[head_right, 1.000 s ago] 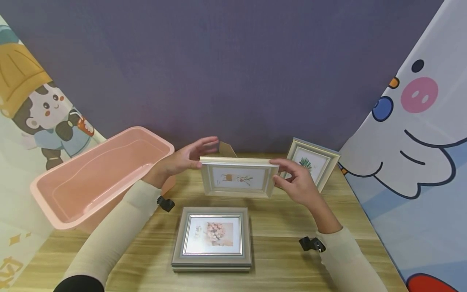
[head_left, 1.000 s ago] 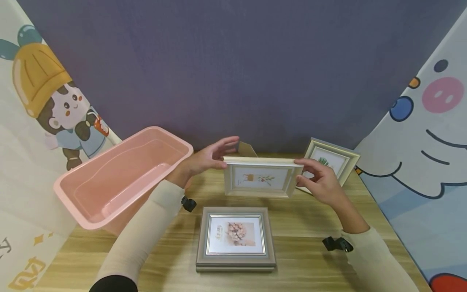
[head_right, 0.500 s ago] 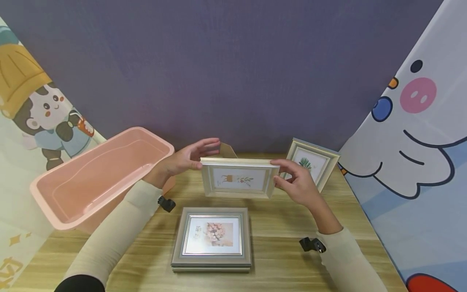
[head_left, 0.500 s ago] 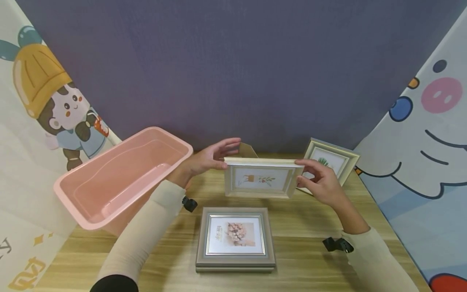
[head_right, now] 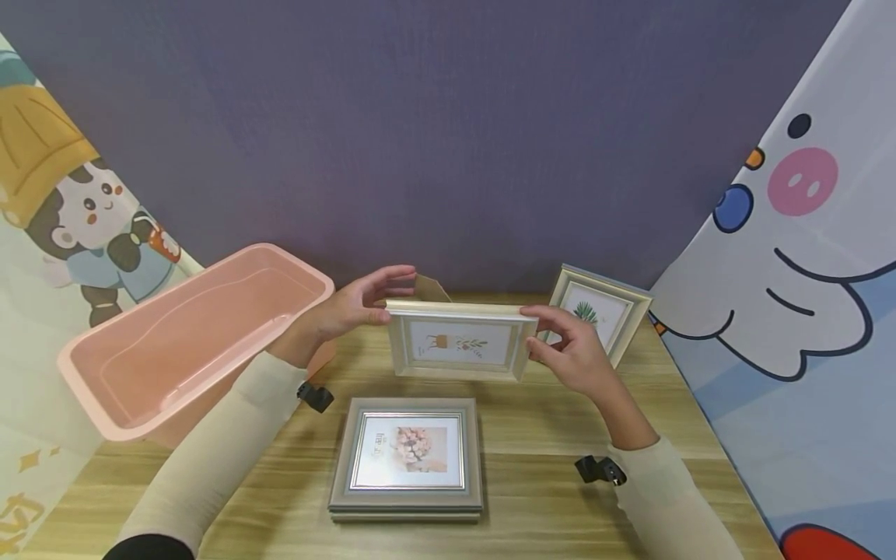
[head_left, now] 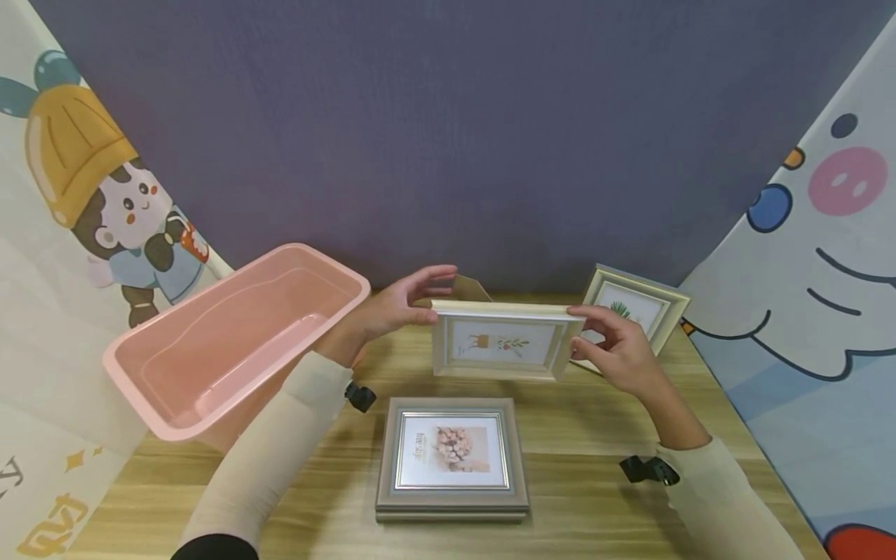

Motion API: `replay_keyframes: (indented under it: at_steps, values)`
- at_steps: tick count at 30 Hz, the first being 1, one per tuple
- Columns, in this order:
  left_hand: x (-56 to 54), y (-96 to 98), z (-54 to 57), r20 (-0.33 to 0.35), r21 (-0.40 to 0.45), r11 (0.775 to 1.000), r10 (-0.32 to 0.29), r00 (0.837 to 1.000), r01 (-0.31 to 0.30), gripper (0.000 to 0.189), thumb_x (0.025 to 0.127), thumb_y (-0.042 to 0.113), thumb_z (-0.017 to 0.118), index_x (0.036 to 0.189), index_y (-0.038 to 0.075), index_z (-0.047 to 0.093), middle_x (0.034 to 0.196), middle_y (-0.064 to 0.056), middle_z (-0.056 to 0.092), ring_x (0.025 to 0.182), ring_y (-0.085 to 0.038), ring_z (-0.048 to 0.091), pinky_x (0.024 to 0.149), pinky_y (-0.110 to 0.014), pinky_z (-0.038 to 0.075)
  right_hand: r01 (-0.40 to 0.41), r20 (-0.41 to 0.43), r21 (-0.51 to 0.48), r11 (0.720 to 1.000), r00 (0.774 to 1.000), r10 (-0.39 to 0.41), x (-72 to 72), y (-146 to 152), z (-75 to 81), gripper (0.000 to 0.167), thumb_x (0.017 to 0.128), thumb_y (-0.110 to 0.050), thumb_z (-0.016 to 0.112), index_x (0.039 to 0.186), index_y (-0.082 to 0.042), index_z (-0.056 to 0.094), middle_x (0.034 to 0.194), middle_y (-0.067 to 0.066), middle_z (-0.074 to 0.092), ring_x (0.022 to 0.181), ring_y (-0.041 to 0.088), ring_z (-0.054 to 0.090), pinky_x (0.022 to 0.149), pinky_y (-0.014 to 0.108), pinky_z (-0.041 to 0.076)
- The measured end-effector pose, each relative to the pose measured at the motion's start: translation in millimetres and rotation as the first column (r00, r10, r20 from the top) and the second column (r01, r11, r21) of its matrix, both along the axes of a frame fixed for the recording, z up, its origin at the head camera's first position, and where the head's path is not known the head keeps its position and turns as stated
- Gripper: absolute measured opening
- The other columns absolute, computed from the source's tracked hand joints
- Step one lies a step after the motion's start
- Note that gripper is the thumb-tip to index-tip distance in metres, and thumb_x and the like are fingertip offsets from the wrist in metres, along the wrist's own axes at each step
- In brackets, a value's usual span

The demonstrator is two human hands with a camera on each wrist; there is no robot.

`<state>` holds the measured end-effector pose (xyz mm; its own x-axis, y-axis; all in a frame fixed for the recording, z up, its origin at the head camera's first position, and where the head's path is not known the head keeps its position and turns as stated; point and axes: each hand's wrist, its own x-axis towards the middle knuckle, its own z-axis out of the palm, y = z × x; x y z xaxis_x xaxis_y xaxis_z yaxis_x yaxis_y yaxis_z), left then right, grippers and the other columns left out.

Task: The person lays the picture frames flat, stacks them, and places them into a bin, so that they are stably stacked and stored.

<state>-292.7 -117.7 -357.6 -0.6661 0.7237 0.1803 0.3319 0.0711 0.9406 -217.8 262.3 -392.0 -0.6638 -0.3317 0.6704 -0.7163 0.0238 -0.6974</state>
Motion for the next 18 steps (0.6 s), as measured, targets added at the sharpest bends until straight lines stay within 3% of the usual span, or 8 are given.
replay_keyframes:
  at_steps: [6, 8, 10, 13, 15, 18]
  values:
    - [9.3, -0.4, 4.4, -0.022, -0.016, 0.994, 0.112, 0.993, -0.112, 0.116, 0.070, 0.068, 0.079, 0.157, 0.007, 0.034, 0.159, -0.014, 0.041, 0.143, -0.037, 0.043, 0.108, -0.044, 0.049, 0.043, 0.001, 0.060, 0.997, 0.999, -0.043, 0.4, 1.3, 0.6, 0.050, 0.081, 0.031, 0.059, 0.128, 0.016, 0.056, 0.094, 0.011, 0.069, 0.071, 0.009, 0.073, 0.063, 0.023, 0.061]
    - [13.0, -0.3, 5.6, -0.024, -0.018, 0.986, 0.164, 0.986, -0.165, 0.097, 0.080, 0.055, 0.080, 0.155, 0.008, 0.039, 0.155, -0.013, 0.046, 0.138, -0.034, 0.048, 0.105, -0.039, 0.051, 0.062, 0.004, 0.093, 0.994, 0.998, -0.063, 0.6, 1.9, 1.0, 0.049, 0.082, 0.030, 0.060, 0.129, 0.017, 0.055, 0.095, 0.009, 0.069, 0.072, 0.009, 0.073, 0.064, 0.024, 0.061]
    - [17.1, 0.8, 6.7, -0.029, -0.013, 0.973, 0.230, 0.973, -0.231, 0.076, 0.089, 0.037, 0.080, 0.151, 0.010, 0.045, 0.149, -0.012, 0.051, 0.132, -0.031, 0.052, 0.101, -0.035, 0.053, 0.082, 0.000, 0.124, 0.989, 0.997, -0.083, 0.8, 1.9, 1.6, 0.048, 0.083, 0.028, 0.061, 0.129, 0.017, 0.054, 0.098, 0.005, 0.070, 0.075, 0.008, 0.073, 0.064, 0.025, 0.062]
    - [22.2, 4.4, 6.2, -0.038, 0.019, 0.942, 0.336, 0.941, -0.336, 0.054, 0.093, 0.010, 0.074, 0.143, 0.009, 0.054, 0.138, -0.015, 0.058, 0.119, -0.026, 0.058, 0.090, -0.025, 0.056, 0.074, 0.004, 0.113, 0.991, 0.997, -0.075, 0.6, 0.1, 2.7, 0.047, 0.083, 0.028, 0.061, 0.129, 0.017, 0.054, 0.106, -0.006, 0.070, 0.081, 0.008, 0.074, 0.064, 0.025, 0.062]
    - [25.0, 6.5, 5.7, -0.049, 0.038, 0.924, 0.383, 0.923, -0.381, 0.047, 0.093, 0.009, 0.074, 0.137, 0.008, 0.059, 0.131, -0.015, 0.061, 0.113, -0.024, 0.061, 0.086, -0.023, 0.056, 0.063, 0.004, 0.102, 0.993, 0.998, -0.064, 0.3, -1.2, 3.0, 0.047, 0.083, 0.028, 0.060, 0.129, 0.017, 0.054, 0.108, -0.006, 0.070, 0.084, 0.008, 0.074, 0.064, 0.025, 0.062]
    - [29.1, 7.7, 5.4, -0.070, 0.056, 0.911, 0.412, 0.909, -0.408, 0.038, 0.093, 0.011, 0.075, 0.129, 0.007, 0.064, 0.121, -0.014, 0.066, 0.104, -0.020, 0.064, 0.082, -0.023, 0.058, 0.056, 0.009, 0.093, 0.994, 0.998, -0.057, 0.0, -2.4, 3.2, 0.047, 0.083, 0.028, 0.060, 0.129, 0.017, 0.053, 0.109, -0.006, 0.071, 0.086, 0.008, 0.074, 0.064, 0.025, 0.062]
